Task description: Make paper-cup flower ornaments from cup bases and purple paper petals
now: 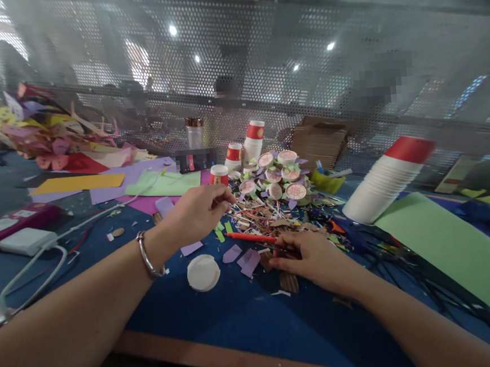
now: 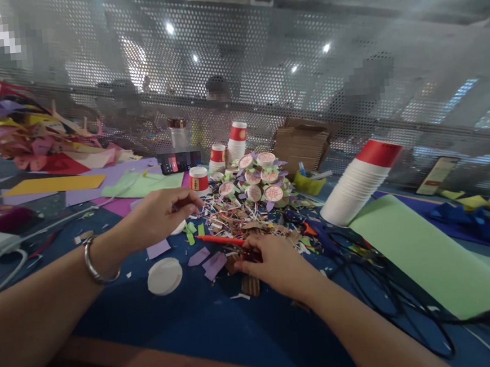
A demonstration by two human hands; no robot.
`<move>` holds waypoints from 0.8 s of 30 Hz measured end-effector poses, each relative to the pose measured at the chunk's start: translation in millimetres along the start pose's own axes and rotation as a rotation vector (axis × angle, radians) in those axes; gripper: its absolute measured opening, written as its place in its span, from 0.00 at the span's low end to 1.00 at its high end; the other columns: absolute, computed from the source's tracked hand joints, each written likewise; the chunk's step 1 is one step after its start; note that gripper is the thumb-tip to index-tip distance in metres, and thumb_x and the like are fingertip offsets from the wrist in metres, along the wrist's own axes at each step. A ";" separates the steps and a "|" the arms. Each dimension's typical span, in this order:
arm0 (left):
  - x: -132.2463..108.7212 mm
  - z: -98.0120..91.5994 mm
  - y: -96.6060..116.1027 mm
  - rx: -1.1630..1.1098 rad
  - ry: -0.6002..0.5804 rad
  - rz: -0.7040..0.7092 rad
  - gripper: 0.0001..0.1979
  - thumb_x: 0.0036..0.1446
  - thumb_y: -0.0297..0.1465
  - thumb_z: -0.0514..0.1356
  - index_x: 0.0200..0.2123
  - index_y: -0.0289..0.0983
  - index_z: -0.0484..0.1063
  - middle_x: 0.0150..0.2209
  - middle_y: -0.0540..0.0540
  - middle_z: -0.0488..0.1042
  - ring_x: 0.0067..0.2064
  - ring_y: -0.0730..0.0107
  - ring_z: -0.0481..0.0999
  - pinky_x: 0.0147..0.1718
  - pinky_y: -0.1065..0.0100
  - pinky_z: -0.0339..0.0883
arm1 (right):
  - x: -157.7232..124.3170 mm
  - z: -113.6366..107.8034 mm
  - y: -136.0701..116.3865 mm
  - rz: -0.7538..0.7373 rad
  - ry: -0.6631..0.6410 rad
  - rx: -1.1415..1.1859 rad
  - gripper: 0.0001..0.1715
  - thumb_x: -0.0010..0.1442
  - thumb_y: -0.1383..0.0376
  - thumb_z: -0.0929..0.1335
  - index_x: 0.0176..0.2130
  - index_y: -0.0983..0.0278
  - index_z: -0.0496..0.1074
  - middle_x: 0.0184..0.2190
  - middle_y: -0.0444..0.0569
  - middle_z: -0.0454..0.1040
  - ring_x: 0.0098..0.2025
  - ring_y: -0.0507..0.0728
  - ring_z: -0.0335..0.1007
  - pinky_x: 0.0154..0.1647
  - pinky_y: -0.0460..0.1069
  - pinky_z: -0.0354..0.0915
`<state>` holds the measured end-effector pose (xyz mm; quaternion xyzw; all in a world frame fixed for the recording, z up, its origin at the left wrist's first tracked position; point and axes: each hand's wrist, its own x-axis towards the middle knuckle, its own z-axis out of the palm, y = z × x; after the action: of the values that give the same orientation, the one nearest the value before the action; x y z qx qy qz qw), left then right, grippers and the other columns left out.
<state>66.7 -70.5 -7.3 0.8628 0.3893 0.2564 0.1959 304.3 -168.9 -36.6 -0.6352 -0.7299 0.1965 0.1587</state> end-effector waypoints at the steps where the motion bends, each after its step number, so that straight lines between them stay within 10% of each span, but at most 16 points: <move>1: 0.6 1.3 -0.8 -0.003 0.013 0.006 0.11 0.61 0.29 0.55 0.42 0.37 0.76 0.35 0.46 0.79 0.31 0.70 0.73 0.31 0.68 0.61 | 0.3 -0.4 -0.1 0.000 -0.006 0.011 0.10 0.58 0.61 0.71 0.28 0.63 0.70 0.21 0.42 0.66 0.25 0.53 0.59 0.27 0.48 0.50; 16: -17.7 41.8 30.6 0.045 -0.298 0.346 0.12 0.54 0.36 0.69 0.40 0.36 0.77 0.41 0.44 0.76 0.47 0.58 0.73 0.45 0.62 0.64 | -3.8 -14.5 1.9 0.024 0.061 -0.048 0.12 0.63 0.58 0.67 0.34 0.63 0.75 0.25 0.45 0.74 0.27 0.54 0.66 0.28 0.48 0.55; 24: -6.2 4.3 6.9 0.048 -0.017 0.148 0.07 0.62 0.30 0.58 0.38 0.37 0.77 0.39 0.46 0.78 0.38 0.66 0.74 0.37 0.66 0.64 | -8.7 -17.5 3.9 0.066 0.020 -0.246 0.10 0.62 0.59 0.70 0.38 0.64 0.75 0.33 0.52 0.78 0.35 0.60 0.73 0.34 0.51 0.60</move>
<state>69.7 -80.2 -8.7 0.8959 0.3288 0.2532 0.1588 317.3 -175.6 -23.0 -0.6754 -0.7256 0.1040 0.0802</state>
